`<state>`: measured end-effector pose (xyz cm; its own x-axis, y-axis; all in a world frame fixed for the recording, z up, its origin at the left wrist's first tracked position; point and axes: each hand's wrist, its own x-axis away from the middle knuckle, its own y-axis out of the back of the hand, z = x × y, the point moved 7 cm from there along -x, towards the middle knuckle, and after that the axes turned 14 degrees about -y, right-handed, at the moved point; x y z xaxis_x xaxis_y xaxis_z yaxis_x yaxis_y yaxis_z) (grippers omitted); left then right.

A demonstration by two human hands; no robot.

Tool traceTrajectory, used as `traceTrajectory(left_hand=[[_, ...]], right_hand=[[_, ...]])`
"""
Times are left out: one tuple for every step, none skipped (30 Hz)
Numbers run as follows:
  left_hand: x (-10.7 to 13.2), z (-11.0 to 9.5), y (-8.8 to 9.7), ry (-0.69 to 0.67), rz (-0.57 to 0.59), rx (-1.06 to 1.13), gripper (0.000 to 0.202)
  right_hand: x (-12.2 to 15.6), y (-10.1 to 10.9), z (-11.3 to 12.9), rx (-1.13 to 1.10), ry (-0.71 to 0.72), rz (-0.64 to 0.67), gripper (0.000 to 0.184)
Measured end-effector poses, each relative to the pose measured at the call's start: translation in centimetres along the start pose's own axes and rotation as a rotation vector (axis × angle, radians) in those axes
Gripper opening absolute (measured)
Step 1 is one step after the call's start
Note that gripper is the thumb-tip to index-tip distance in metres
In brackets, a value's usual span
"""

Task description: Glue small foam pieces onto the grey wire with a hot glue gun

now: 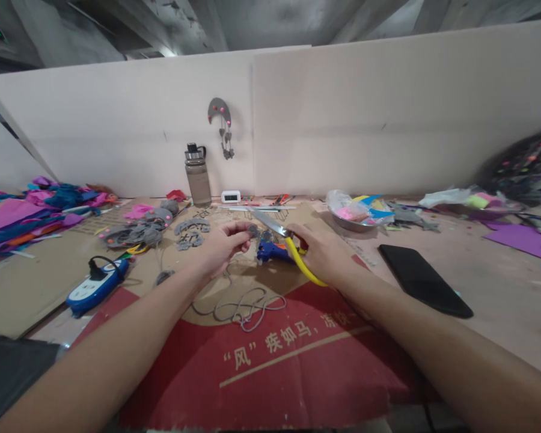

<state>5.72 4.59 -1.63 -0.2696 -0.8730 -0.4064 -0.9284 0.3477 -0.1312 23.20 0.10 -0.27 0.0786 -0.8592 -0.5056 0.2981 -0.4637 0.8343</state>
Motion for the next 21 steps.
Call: traceTrajectory(left_hand=[[0.0, -0.1, 0.0, 0.003, -0.004, 0.011, 0.025], [0.1, -0.1, 0.0, 0.006, -0.005, 0.017, 0.027], [0.1, -0.1, -0.1, 0.008, -0.002, 0.019, 0.026], [0.1, -0.2, -0.2, 0.008, 0.001, 0.02, 0.025], [0.1, -0.1, -0.2, 0.008, 0.005, 0.02, 0.022], [0.1, -0.1, -0.3, 0.006, 0.01, 0.017, 0.02], [0.1, -0.1, -0.3, 0.0, 0.014, 0.014, 0.019], [0.1, 0.0, -0.3, -0.008, 0.017, 0.013, 0.018], [0.0, 0.1, -0.3, -0.017, 0.019, 0.014, 0.019], [0.0, 0.3, -0.2, -0.026, 0.021, 0.015, 0.022], [-0.1, 0.4, -0.2, -0.032, 0.024, 0.015, 0.024], [-0.1, 0.6, -0.2, -0.036, 0.025, 0.012, 0.026], [-0.2, 0.7, -0.1, -0.038, 0.027, 0.004, 0.026], [-0.2, 0.8, -0.1, -0.038, 0.029, -0.008, 0.026], [-0.2, 0.9, 0.0, -0.038, 0.03, -0.02, 0.027], [-0.2, 0.9, 0.0, -0.039, 0.028, -0.033, 0.027], [-0.1, 0.9, 0.1, -0.041, 0.027, -0.049, 0.027], [-0.1, 0.9, 0.1, -0.042, 0.029, -0.067, 0.027], [-0.1, 0.8, 0.1, -0.044, 0.035, -0.086, 0.027], [-0.1, 0.8, 0.0, -0.049, 0.043, -0.105, 0.026], [-0.1, 0.7, -0.1, -0.056, 0.054, -0.122, 0.025]], right_hand=[[-0.1, 0.1, -0.1, -0.035, -0.009, -0.007, 0.034], [-0.2, 0.2, -0.1, -0.057, -0.011, -0.01, 0.034], [-0.2, 0.1, -0.2, -0.067, -0.009, -0.009, 0.034], [-0.3, 0.1, -0.1, -0.066, -0.005, 0.0, 0.034], [-0.3, -0.1, -0.1, -0.062, -0.002, 0.012, 0.034], [-0.2, -0.2, -0.1, -0.054, 0.003, 0.029, 0.034], [-0.1, -0.4, 0.0, -0.043, 0.01, 0.046, 0.036], [0.0, -0.6, 0.1, -0.03, 0.02, 0.061, 0.038], [0.1, -0.7, 0.3, -0.016, 0.029, 0.07, 0.041], [0.2, -0.8, 0.4, -0.002, 0.036, 0.076, 0.044], [0.3, -0.9, 0.5, 0.009, 0.038, 0.078, 0.046], [0.3, -1.0, 0.5, 0.019, 0.039, 0.079, 0.048], [0.4, -1.0, 0.6, 0.025, 0.039, 0.079, 0.049], [0.4, -1.0, 0.6, 0.029, 0.038, 0.078, 0.049], [0.4, -1.0, 0.6, 0.03, 0.038, 0.077, 0.049], [0.4, -1.0, 0.6, 0.028, 0.038, 0.078, 0.049], [0.4, -1.0, 0.6, 0.025, 0.038, 0.078, 0.049], [0.4, -1.0, 0.5, 0.023, 0.037, 0.08, 0.049], [0.4, -1.1, 0.5, 0.022, 0.036, 0.083, 0.05], [0.4, -1.1, 0.5, 0.022, 0.035, 0.087, 0.049], [0.4, -1.1, 0.5, 0.023, 0.035, 0.092, 0.049]])
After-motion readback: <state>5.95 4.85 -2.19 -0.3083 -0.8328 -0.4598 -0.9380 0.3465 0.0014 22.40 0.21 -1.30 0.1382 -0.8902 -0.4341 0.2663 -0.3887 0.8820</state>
